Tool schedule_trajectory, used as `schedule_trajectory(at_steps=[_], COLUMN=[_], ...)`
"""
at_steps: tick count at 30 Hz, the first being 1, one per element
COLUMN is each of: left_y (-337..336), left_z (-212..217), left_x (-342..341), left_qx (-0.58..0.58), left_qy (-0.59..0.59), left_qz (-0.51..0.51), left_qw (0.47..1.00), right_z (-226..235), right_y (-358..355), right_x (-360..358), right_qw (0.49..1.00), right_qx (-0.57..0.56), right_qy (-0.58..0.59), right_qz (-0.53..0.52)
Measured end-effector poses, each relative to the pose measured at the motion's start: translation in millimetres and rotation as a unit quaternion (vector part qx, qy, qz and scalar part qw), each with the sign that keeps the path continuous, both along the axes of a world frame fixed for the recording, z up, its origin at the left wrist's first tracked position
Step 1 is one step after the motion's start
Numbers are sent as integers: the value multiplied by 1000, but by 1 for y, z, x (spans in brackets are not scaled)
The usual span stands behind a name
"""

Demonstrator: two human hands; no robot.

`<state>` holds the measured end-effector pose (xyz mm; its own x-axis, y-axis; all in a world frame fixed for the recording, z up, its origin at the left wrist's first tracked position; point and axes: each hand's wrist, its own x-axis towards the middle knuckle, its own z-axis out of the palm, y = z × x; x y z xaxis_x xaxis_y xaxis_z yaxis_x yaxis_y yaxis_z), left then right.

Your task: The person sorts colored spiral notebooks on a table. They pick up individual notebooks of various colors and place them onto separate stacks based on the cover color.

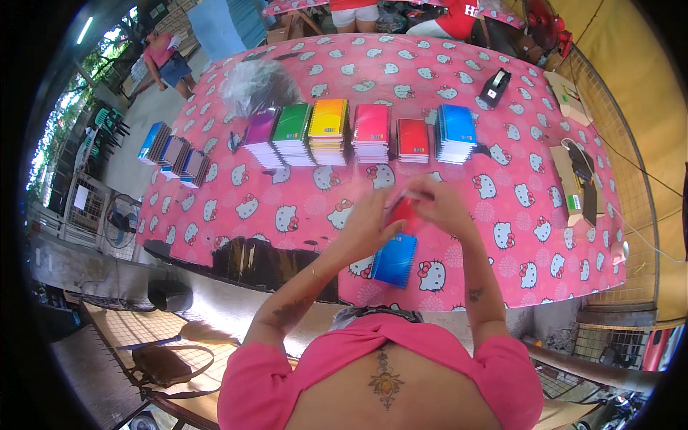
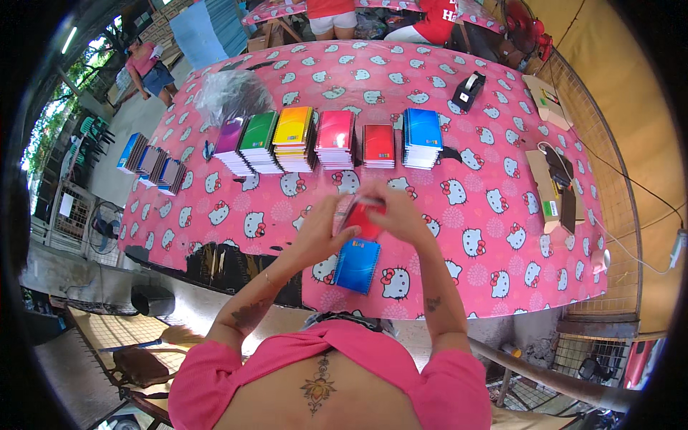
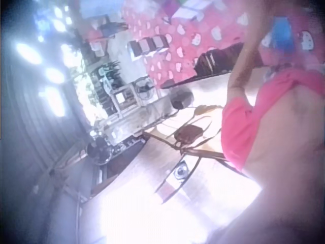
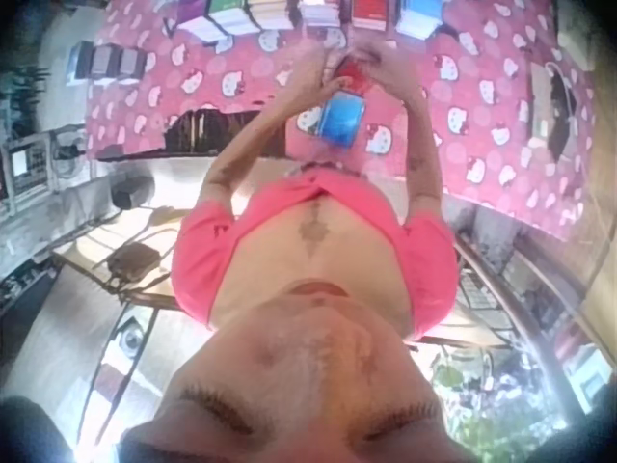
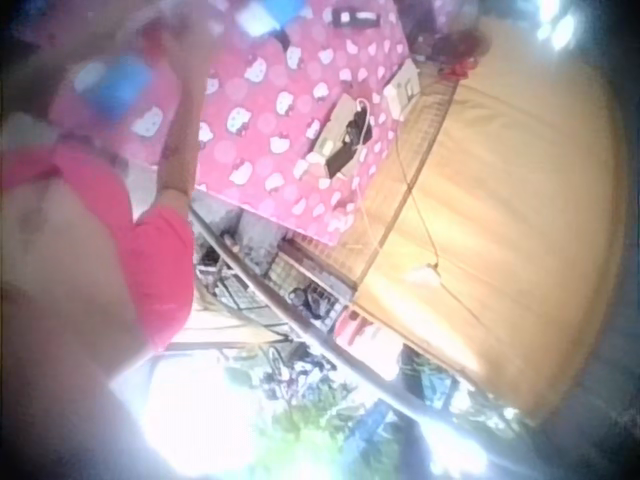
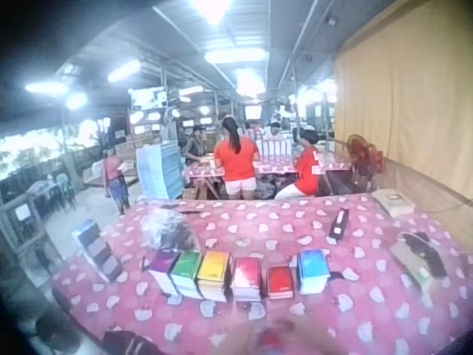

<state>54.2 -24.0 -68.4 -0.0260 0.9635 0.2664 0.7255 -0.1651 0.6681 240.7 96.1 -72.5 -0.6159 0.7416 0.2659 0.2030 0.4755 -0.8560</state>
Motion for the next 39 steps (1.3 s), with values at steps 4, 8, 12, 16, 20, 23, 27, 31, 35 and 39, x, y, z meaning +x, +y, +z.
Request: schedule_trajectory(at_steps=[4, 8, 12, 16, 20, 23, 27, 31, 35, 39], left_y=[-21, -48, -39, 38, 104, 107, 85, 37, -11, -53], left_z=[-70, -131, -126, -94, -57, -45, -22, 22, 0, -56], left_x=[3, 5, 5, -29, -49, -44, -47, -62, -42, -13], left_qx=[-199, -214, -120, 75, 168, 179, 205, 246, 90, -354], left_qy=[-428, -286, 29, 18, 22, 8, 1, 122, 125, -352], left_qz=[-113, 20, 121, 138, 145, 141, 148, 141, -6, -120], left_qw=[874, 934, 985, 987, 975, 974, 968, 951, 988, 858], right_z=[1, -33, -60, -90, -78, -78, -85, -45, 45, 25], right_y=[-32, -40, -29, 11, 82, 111, 120, 79, 3, -27], right_x=[17, 15, 1, -44, -122, -157, -155, -119, -40, 0], right_qw=[956, 992, 983, 970, 962, 953, 935, 948, 978, 963], right_qx=[-213, -109, -179, -219, -104, -50, -24, 166, 48, -131], right_qy=[-1, -15, 32, 52, 19, -83, -39, 129, -108, -121], right_qz=[202, 58, 12, -90, -251, -287, -352, -238, 171, 201])
